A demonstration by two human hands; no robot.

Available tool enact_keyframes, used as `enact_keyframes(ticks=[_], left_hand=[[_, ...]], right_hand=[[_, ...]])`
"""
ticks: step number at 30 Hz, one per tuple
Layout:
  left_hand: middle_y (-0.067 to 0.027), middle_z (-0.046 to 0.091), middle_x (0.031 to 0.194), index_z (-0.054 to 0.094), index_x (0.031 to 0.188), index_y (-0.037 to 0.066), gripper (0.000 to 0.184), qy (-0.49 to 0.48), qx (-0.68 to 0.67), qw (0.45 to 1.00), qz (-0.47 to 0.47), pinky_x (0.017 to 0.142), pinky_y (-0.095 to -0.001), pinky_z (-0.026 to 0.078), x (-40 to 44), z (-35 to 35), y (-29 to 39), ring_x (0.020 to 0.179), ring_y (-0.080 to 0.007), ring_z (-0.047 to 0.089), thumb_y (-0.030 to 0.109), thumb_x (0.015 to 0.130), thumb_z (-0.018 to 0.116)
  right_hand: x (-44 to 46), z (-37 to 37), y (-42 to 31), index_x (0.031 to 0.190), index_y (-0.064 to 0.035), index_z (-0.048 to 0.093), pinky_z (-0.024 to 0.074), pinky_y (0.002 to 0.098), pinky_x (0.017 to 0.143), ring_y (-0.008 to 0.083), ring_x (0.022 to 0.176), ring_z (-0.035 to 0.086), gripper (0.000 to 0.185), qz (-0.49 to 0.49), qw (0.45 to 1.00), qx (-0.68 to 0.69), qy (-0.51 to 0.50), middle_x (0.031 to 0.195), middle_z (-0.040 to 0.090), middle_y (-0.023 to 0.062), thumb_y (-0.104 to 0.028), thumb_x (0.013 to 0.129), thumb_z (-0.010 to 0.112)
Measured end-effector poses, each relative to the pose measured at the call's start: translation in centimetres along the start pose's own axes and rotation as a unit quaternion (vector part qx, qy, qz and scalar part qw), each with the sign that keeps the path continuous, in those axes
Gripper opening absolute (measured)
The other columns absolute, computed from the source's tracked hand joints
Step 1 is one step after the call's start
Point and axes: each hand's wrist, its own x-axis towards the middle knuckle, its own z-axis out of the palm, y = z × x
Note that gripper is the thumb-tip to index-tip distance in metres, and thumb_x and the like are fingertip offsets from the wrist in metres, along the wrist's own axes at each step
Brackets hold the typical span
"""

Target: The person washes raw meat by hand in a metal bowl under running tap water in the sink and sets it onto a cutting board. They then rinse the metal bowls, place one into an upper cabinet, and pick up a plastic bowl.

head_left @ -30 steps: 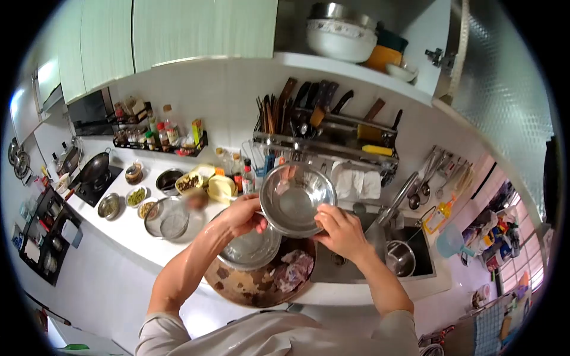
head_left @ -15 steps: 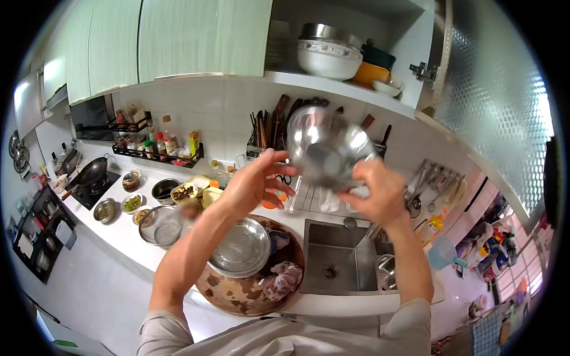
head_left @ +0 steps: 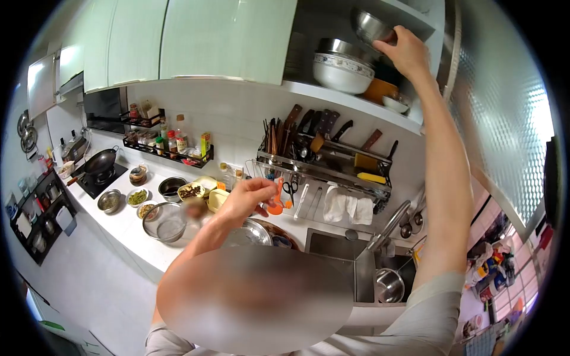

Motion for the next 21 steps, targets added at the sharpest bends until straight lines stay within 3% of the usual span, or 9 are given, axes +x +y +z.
enact_keyframes(ticks=[2,8,11,13,14,16,17,19,21], left_hand=[[-0.0027,0.065,0.091,0.065,0.105,0.003,0.024,-0.004,-0.004,1.000,-0.012,0.063,-0.0277,0.055,-0.6,-1.2,-1.8,0.082,-0.0109,0.064,0.025,0.095,0.062],[-0.0049,0.067,0.097,0.064,0.109,0.002,0.024,0.049,-0.022,0.996,-0.075,0.066,-0.0300,0.055,-3.2,-4.5,-5.9,0.082,-0.0133,0.064,0.022,0.095,0.063],[-0.0041,0.067,0.095,0.065,0.109,0.003,0.025,0.081,-0.029,0.992,-0.092,0.066,-0.0310,0.054,-4.6,-5.8,-7.0,0.082,-0.0130,0.063,0.023,0.094,0.064],[-0.0023,0.066,0.093,0.066,0.107,0.004,0.022,0.104,-0.019,0.989,-0.100,0.065,-0.0304,0.053,-5.3,-6.7,-7.9,0.081,-0.0124,0.063,0.021,0.093,0.063],[-0.0018,0.065,0.092,0.066,0.105,0.004,0.021,0.117,-0.012,0.987,-0.107,0.065,-0.0301,0.053,-5.5,-7.0,-7.9,0.080,-0.0121,0.063,0.020,0.093,0.063],[-0.0018,0.065,0.090,0.066,0.102,0.003,0.019,0.141,-0.015,0.984,-0.104,0.064,-0.0292,0.052,-6.3,-8.1,-8.7,0.079,-0.0116,0.062,0.019,0.092,0.063],[-0.0021,0.065,0.089,0.066,0.101,0.003,0.019,0.163,-0.003,0.981,-0.106,0.064,-0.0291,0.052,-6.8,-8.7,-9.2,0.079,-0.0116,0.062,0.020,0.092,0.063],[-0.0023,0.064,0.088,0.066,0.101,0.003,0.019,0.202,0.021,0.971,-0.122,0.064,-0.0287,0.051,-7.9,-9.8,-10.1,0.078,-0.0118,0.061,0.020,0.092,0.063],[-0.0042,0.066,0.089,0.066,0.104,0.001,0.025,0.246,0.036,0.963,-0.105,0.062,-0.0293,0.051,-8.9,-11.7,-13.2,0.076,-0.0127,0.062,0.022,0.091,0.064]], right_hand=[[1.2,1.5,-0.9,0.093,-0.0090,0.064,0.0528,0.0422,0.080,0.0284,0.089,0.068,0.042,-0.004,1.000,-0.019,-0.005,0.093,0.071,0.0095,-0.050,0.082,0.070],[3.2,4.3,-1.7,0.104,-0.0078,0.065,0.0511,0.0433,0.084,0.0299,0.099,0.066,0.049,-0.015,0.994,0.056,-0.096,0.104,0.070,0.0128,-0.050,0.079,0.072],[3.6,5.9,-1.3,0.105,-0.0046,0.064,0.0500,0.0388,0.081,0.0282,0.093,0.066,0.050,-0.044,0.990,0.090,-0.096,0.099,0.069,0.0147,-0.048,0.081,0.072],[3.8,6.6,-0.6,0.114,-0.0033,0.062,0.0493,0.0387,0.084,0.0266,0.096,0.065,0.054,-0.010,0.970,0.121,-0.209,0.104,0.069,0.0138,-0.047,0.084,0.070],[3.5,8.8,1.3,0.120,-0.0041,0.060,0.0487,0.0385,0.087,0.0262,0.100,0.064,0.055,-0.060,0.991,0.056,-0.103,0.109,0.067,0.0141,-0.046,0.085,0.069],[3.6,7.9,2.1,0.125,-0.0047,0.060,0.0493,0.0359,0.091,0.0247,0.104,0.064,0.049,-0.145,0.978,0.029,-0.146,0.113,0.067,0.0136,-0.040,0.092,0.063],[-0.3,0.0,-8.0,0.137,-0.0059,0.047,0.0449,0.0436,0.102,0.0370,0.120,0.052,0.064,0.059,0.979,-0.038,-0.191,0.139,0.046,0.0176,-0.026,0.081,0.070],[-4.7,0.6,-8.4,0.118,0.0034,0.057,0.0498,0.0420,0.085,0.0316,0.097,0.061,0.038,-0.163,0.977,0.024,0.137,0.105,0.059,0.0194,-0.012,0.084,0.063],[-9.4,1.8,-9.8,0.117,-0.0023,0.061,0.0508,0.0335,0.079,0.0235,0.091,0.064,0.028,-0.109,0.966,0.226,0.070,0.102,0.064,0.0121,-0.015,0.092,0.061]])
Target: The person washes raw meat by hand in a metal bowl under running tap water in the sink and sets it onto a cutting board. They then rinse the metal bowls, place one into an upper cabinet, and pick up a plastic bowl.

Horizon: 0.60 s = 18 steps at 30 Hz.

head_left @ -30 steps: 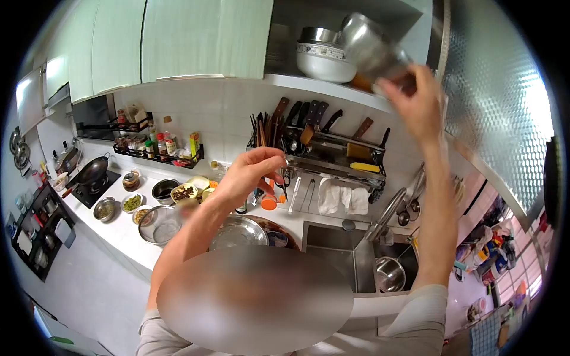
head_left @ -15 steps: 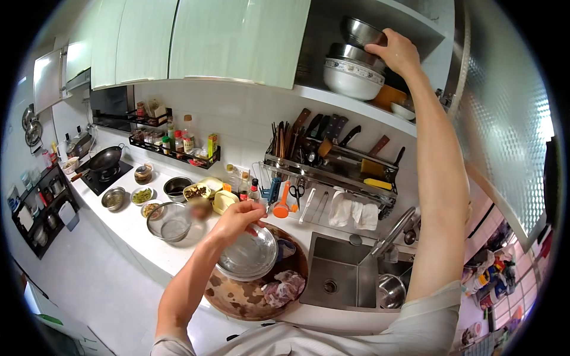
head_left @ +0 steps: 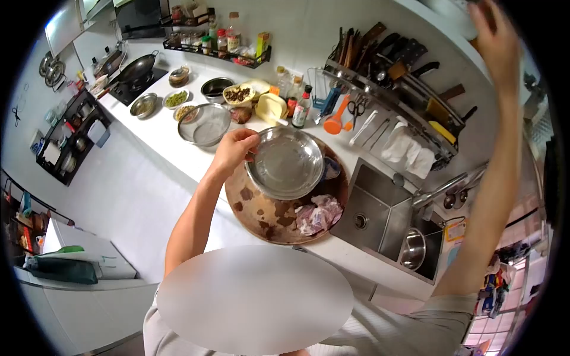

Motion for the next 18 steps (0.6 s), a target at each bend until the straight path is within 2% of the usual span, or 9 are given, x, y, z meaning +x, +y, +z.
enact_keyframes(ticks=[2,3,4,7,9,10,12,16,18], left_hand=[[-0.0051,0.066,0.090,0.066,0.105,0.000,0.025,0.051,0.058,0.997,-0.010,0.060,-0.0282,0.051,0.2,-1.2,-2.0,0.077,-0.0131,0.062,0.022,0.092,0.064],[-0.0060,0.066,0.091,0.066,0.105,0.000,0.026,0.097,0.113,0.989,-0.016,0.058,-0.0272,0.051,0.3,-1.8,-3.0,0.077,-0.0135,0.062,0.022,0.093,0.063],[-0.0057,0.066,0.090,0.066,0.108,-0.002,0.029,0.124,0.141,0.982,-0.009,0.056,-0.0283,0.052,0.5,-2.3,-4.5,0.076,-0.0133,0.061,0.023,0.092,0.064],[-0.0057,0.067,0.088,0.065,0.110,-0.003,0.033,0.122,0.134,0.982,-0.060,0.055,-0.0283,0.052,-0.1,-2.2,-5.4,0.073,-0.0132,0.062,0.024,0.091,0.065],[-0.0072,0.067,0.086,0.064,0.110,-0.004,0.036,0.134,0.167,0.976,-0.047,0.053,-0.0278,0.051,-0.1,-2.1,-6.8,0.064,-0.0131,0.061,0.025,0.088,0.068],[-0.0101,0.068,0.085,0.064,0.110,-0.004,0.039,0.129,0.216,0.966,-0.062,0.054,-0.0291,0.052,-0.4,-1.5,-6.4,0.064,-0.0154,0.063,0.026,0.087,0.068],[-0.0128,0.069,0.077,0.067,0.100,-0.005,0.036,0.097,0.254,0.959,-0.073,0.055,-0.0316,0.052,-0.4,-1.2,-7.1,0.061,-0.0185,0.066,0.027,0.085,0.067],[-0.0183,0.068,0.070,0.070,0.081,-0.003,0.032,0.078,0.332,0.937,-0.072,0.067,-0.0406,0.052,1.0,-0.8,-9.1,0.066,-0.0300,0.067,0.029,0.080,0.065],[-0.0160,0.065,0.066,0.068,0.078,-0.002,0.030,0.096,0.369,0.924,-0.027,0.062,-0.0385,0.051,1.4,-0.7,-9.3,0.062,-0.0259,0.065,0.028,0.079,0.065]], right_hand=[[-7.7,1.2,-6.3,0.113,-0.0055,0.066,0.0529,0.0297,0.076,0.0191,0.088,0.067,0.021,0.103,0.979,0.147,-0.100,0.099,0.070,0.0100,-0.016,0.095,0.062],[-11.5,2.2,-9.3,0.106,-0.0020,0.066,0.0529,0.0322,0.073,0.0205,0.083,0.066,0.022,0.016,0.978,0.151,-0.143,0.093,0.068,0.0113,-0.015,0.089,0.067],[-16.1,3.9,-11.8,0.107,-0.0063,0.065,0.0520,0.0382,0.074,0.0293,0.085,0.065,0.027,0.060,0.950,0.215,-0.218,0.094,0.066,0.0126,-0.018,0.083,0.070],[-29.7,10.1,-15.0,0.109,-0.0041,0.063,0.0505,0.0449,0.076,0.0358,0.087,0.065,0.040,0.143,0.866,0.158,-0.452,0.098,0.067,0.0176,-0.035,0.085,0.070],[-34.3,12.6,-15.4,0.099,-0.0006,0.067,0.0502,0.0457,0.078,0.0376,0.088,0.066,0.053,0.328,0.716,0.172,-0.591,0.094,0.068,0.0208,-0.051,0.083,0.067],[-36.3,13.9,-15.5,0.099,-0.0006,0.067,0.0502,0.0457,0.078,0.0376,0.088,0.066,0.053,0.328,0.714,0.175,-0.593,0.094,0.068,0.0208,-0.051,0.083,0.067],[-38.8,15.8,-15.8,0.084,0.0004,0.069,0.0500,0.0456,0.081,0.0382,0.091,0.067,0.060,0.456,0.594,0.220,-0.624,0.089,0.069,0.0226,-0.059,0.081,0.062],[-40.3,16.9,-17.0,0.077,0.0005,0.068,0.0498,0.0477,0.077,0.0423,0.086,0.066,0.047,0.450,0.668,0.194,-0.560,0.086,0.068,0.0236,-0.045,0.082,0.058],[-39.9,16.8,-17.1,0.077,0.0012,0.067,0.0495,0.0481,0.076,0.0427,0.085,0.065,0.045,0.456,0.675,0.199,-0.544,0.084,0.067,0.0243,-0.042,0.082,0.058]])
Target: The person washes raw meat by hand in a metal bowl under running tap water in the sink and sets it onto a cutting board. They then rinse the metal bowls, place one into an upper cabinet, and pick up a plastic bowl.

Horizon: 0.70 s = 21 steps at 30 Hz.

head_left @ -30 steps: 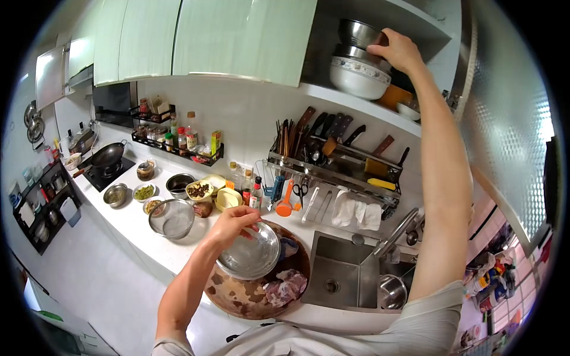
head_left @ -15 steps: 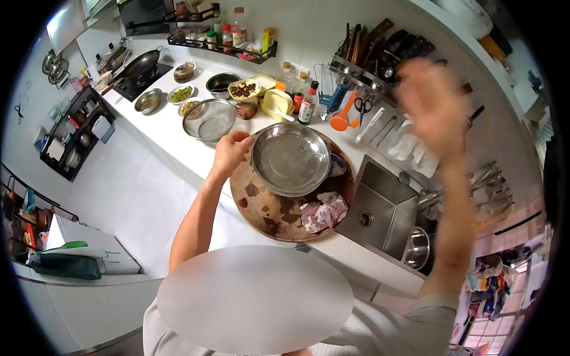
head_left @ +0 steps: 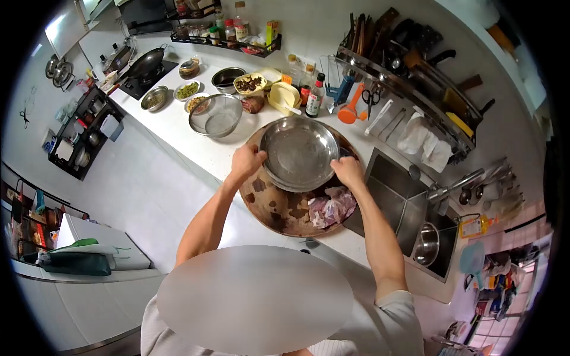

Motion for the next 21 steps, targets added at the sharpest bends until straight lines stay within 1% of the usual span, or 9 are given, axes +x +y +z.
enact_keyframes(ticks=[1,2,3,5,6,9,11,16,21], left_hand=[[-0.0137,0.062,0.061,0.067,0.075,-0.001,0.028,0.039,0.032,0.998,0.041,0.058,-0.0363,0.049,0.2,0.1,0.0,0.058,-0.0217,0.062,0.026,0.078,0.065],[-0.0171,0.062,0.062,0.066,0.077,-0.001,0.028,0.040,0.023,0.998,0.047,0.061,-0.0387,0.048,0.0,-0.2,0.9,0.061,-0.0267,0.063,0.026,0.079,0.063],[-0.0171,0.062,0.062,0.066,0.077,-0.001,0.028,0.037,0.025,0.998,0.046,0.061,-0.0387,0.048,-0.1,-0.6,1.8,0.061,-0.0267,0.063,0.026,0.079,0.063],[-0.0237,0.066,0.077,0.067,0.085,-0.002,0.032,0.047,-0.024,0.996,0.077,0.070,-0.0458,0.050,0.1,-1.5,4.2,0.073,-0.0404,0.065,0.029,0.079,0.061],[-0.0233,0.065,0.077,0.065,0.087,-0.002,0.032,0.059,-0.019,0.994,0.095,0.069,-0.0459,0.049,0.1,-1.9,5.8,0.070,-0.0403,0.063,0.029,0.082,0.062],[-0.0219,0.065,0.076,0.065,0.088,-0.003,0.027,0.097,-0.016,0.977,0.188,0.065,-0.0430,0.049,-0.7,-2.1,11.3,0.068,-0.0385,0.063,0.024,0.084,0.065],[-0.0212,0.065,0.076,0.064,0.089,-0.002,0.023,0.103,-0.058,0.961,0.248,0.062,-0.0420,0.049,-1.7,-0.9,14.7,0.068,-0.0376,0.063,0.021,0.085,0.067],[-0.0188,0.065,0.082,0.057,0.095,0.003,0.017,0.092,-0.101,0.901,0.412,0.056,-0.0430,0.049,-3.2,4.0,22.0,0.067,-0.0356,0.065,0.012,0.086,0.068],[-0.0185,0.066,0.086,0.054,0.108,0.006,0.024,0.032,-0.144,0.874,0.462,0.060,-0.0444,0.050,-4.8,8.9,26.3,0.071,-0.0370,0.066,0.006,0.086,0.065]], right_hand=[[0.1,-0.2,-0.1,0.076,0.0019,0.066,0.0492,0.0485,0.075,0.0431,0.083,0.065,0.042,-0.009,1.000,0.010,0.016,0.082,0.067,0.0250,-0.039,0.081,0.059],[0.5,-0.3,0.1,0.076,0.0024,0.065,0.0486,0.0493,0.073,0.0441,0.081,0.064,0.040,0.004,0.999,0.033,0.022,0.081,0.066,0.0255,-0.037,0.080,0.060],[1.1,0.0,0.9,0.073,0.0036,0.062,0.0479,0.0463,0.067,0.0370,0.069,0.064,0.037,-0.029,0.996,0.049,0.066,0.074,0.065,0.0220,-0.033,0.080,0.062],[2.4,0.2,2.6,0.071,0.0032,0.060,0.0454,0.0396,0.059,0.0228,0.058,0.059,0.033,-0.047,0.972,0.222,0.065,0.063,0.061,0.0142,-0.028,0.081,0.066],[1.0,-2.1,1.5,0.072,0.0021,0.060,0.0414,0.0338,0.054,0.0129,0.056,0.052,0.029,-0.017,0.961,0.276,0.033,0.060,0.057,0.0055,-0.024,0.084,0.067],[-0.4,-6.3,2.6,0.078,-0.0008,0.062,0.0387,0.0282,0.050,0.0097,0.053,0.050,0.026,-0.055,0.944,0.317,0.069,0.062,0.057,0.0014,-0.024,0.090,0.064],[-2.1,-10.1,3.3,0.080,-0.0032,0.063,0.0387,0.0252,0.049,0.0077,0.053,0.049,0.024,-0.012,0.933,0.352,0.081,0.062,0.056,0.0005,-0.025,0.091,0.064],[-4.2,-15.8,10.2,0.080,-0.0006,0.061,0.0395,0.0249,0.050,0.0083,0.053,0.050,0.027,-0.038,0.894,0.380,0.233,0.063,0.056,0.0018,-0.025,0.092,0.064],[-8.0,-20.6,13.8,0.078,0.0008,0.063,0.0399,0.0252,0.050,0.0095,0.053,0.051,0.027,-0.021,0.876,0.339,0.342,0.064,0.058,0.0036,-0.023,0.090,0.065]])
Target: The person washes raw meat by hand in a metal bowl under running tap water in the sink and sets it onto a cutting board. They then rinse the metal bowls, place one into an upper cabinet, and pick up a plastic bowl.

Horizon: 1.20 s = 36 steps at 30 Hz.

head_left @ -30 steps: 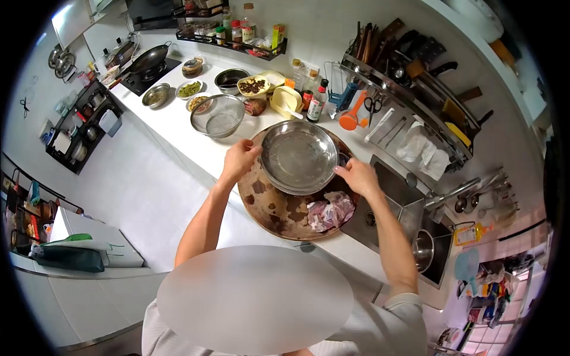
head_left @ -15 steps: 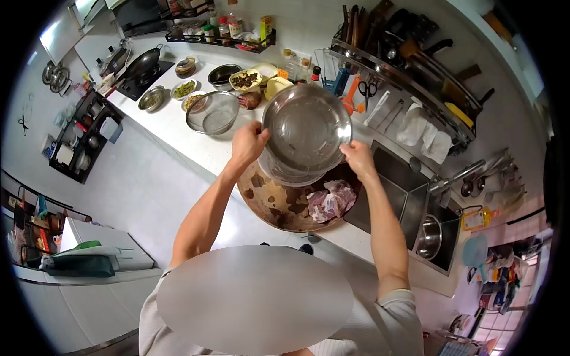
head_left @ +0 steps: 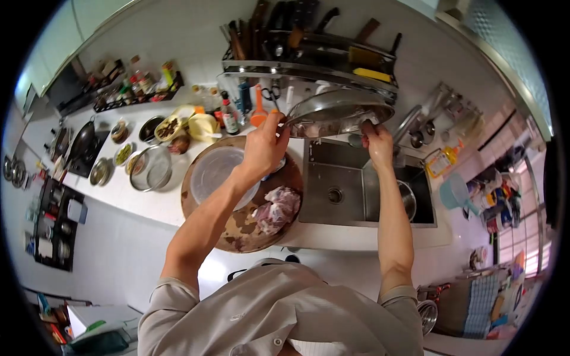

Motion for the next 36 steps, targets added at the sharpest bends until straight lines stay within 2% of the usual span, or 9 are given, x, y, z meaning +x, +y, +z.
enact_keyframes(ticks=[3,11,14,18,24,26,28,32,36], left_hand=[[-0.0197,0.064,0.106,0.053,0.122,0.006,0.041,-0.017,-0.026,0.998,0.051,0.068,-0.0445,0.054,0.6,2.3,0.8,0.083,-0.0389,0.066,0.000,0.083,0.063],[-0.0191,0.062,0.112,0.051,0.128,0.004,0.059,-0.024,-0.024,0.993,0.113,0.076,-0.0439,0.054,0.0,6.0,0.9,0.093,-0.0405,0.063,-0.008,0.071,0.060],[-0.0198,0.061,0.110,0.051,0.126,0.002,0.059,-0.026,-0.002,0.993,0.114,0.077,-0.0449,0.053,-0.9,6.0,1.0,0.095,-0.0411,0.063,-0.010,0.068,0.058],[-0.0201,0.062,0.114,0.052,0.127,0.006,0.057,-0.016,-0.023,0.999,0.039,0.084,-0.0444,0.052,-3.3,6.3,0.3,0.103,-0.0415,0.062,-0.007,0.073,0.059],[-0.0184,0.065,0.110,0.054,0.124,0.003,0.038,0.015,-0.010,0.998,-0.057,0.083,-0.0402,0.053,-6.2,6.3,-2.8,0.100,-0.0374,0.064,0.000,0.085,0.056],[-0.0136,0.068,0.099,0.056,0.121,0.002,0.033,0.034,-0.138,0.959,-0.245,0.071,-0.0363,0.056,-6.7,6.8,-4.9,0.087,-0.0286,0.068,0.002,0.089,0.051],[-0.0114,0.067,0.091,0.057,0.117,-0.001,0.029,-0.053,-0.242,0.867,-0.432,0.056,-0.0330,0.056,-5.7,4.6,-3.0,0.073,-0.0208,0.067,0.005,0.089,0.051],[-0.0157,0.066,0.088,0.054,0.112,-0.006,0.030,-0.036,-0.333,0.821,-0.462,0.045,-0.0322,0.053,-5.5,3.7,-1.4,0.061,-0.0224,0.065,0.012,0.088,0.054],[-0.0146,0.064,0.082,0.053,0.108,-0.005,0.028,-0.097,-0.404,0.775,-0.477,0.042,-0.0308,0.050,-5.9,3.2,-0.9,0.054,-0.0213,0.061,0.012,0.086,0.054]], right_hand=[[0.2,-2.2,0.6,0.081,0.0010,0.064,0.0402,0.0256,0.050,0.0100,0.055,0.054,0.022,-0.004,0.997,0.060,0.048,0.066,0.060,0.0037,-0.019,0.092,0.063],[1.2,-5.6,4.1,0.095,0.0002,0.066,0.0492,0.0292,0.060,0.0150,0.068,0.062,0.014,-0.044,0.998,0.034,0.018,0.078,0.067,0.0065,-0.012,0.089,0.064],[2.5,-5.3,7.4,0.103,0.0014,0.066,0.0515,0.0361,0.076,0.0228,0.085,0.066,0.028,-0.228,0.943,-0.218,0.110,0.093,0.070,0.0128,-0.021,0.086,0.067],[3.2,-3.6,9.5,0.105,0.0011,0.066,0.0512,0.0373,0.073,0.0226,0.081,0.066,0.031,-0.065,0.998,0.022,-0.005,0.089,0.070,0.0130,-0.024,0.088,0.064],[1.0,0.8,5.4,0.112,0.0007,0.063,0.0512,0.0392,0.076,0.0285,0.087,0.065,0.031,0.035,0.985,-0.146,-0.084,0.095,0.066,0.0174,-0.023,0.093,0.059],[-0.7,2.4,5.2,0.119,-0.0014,0.059,0.0484,0.0428,0.085,0.0354,0.100,0.060,0.036,-0.219,0.932,-0.288,0.042,0.115,0.060,0.0205,-0.025,0.092,0.061],[-3.0,2.8,3.2,0.124,-0.0034,0.057,0.0446,0.0448,0.092,0.0379,0.110,0.054,0.041,-0.301,0.908,-0.287,0.054,0.124,0.054,0.0201,-0.026,0.090,0.064],[-9.5,1.9,-0.6,0.110,-0.0056,0.065,0.0446,0.0438,0.093,0.0343,0.113,0.054,0.032,-0.377,0.859,-0.319,-0.135,0.113,0.059,0.0131,-0.023,0.084,0.071],[-12.3,-1.4,-1.5,0.103,-0.0045,0.066,0.0464,0.0436,0.090,0.0337,0.108,0.057,0.030,-0.383,0.865,-0.320,-0.040,0.111,0.061,0.0121,-0.019,0.079,0.075]])
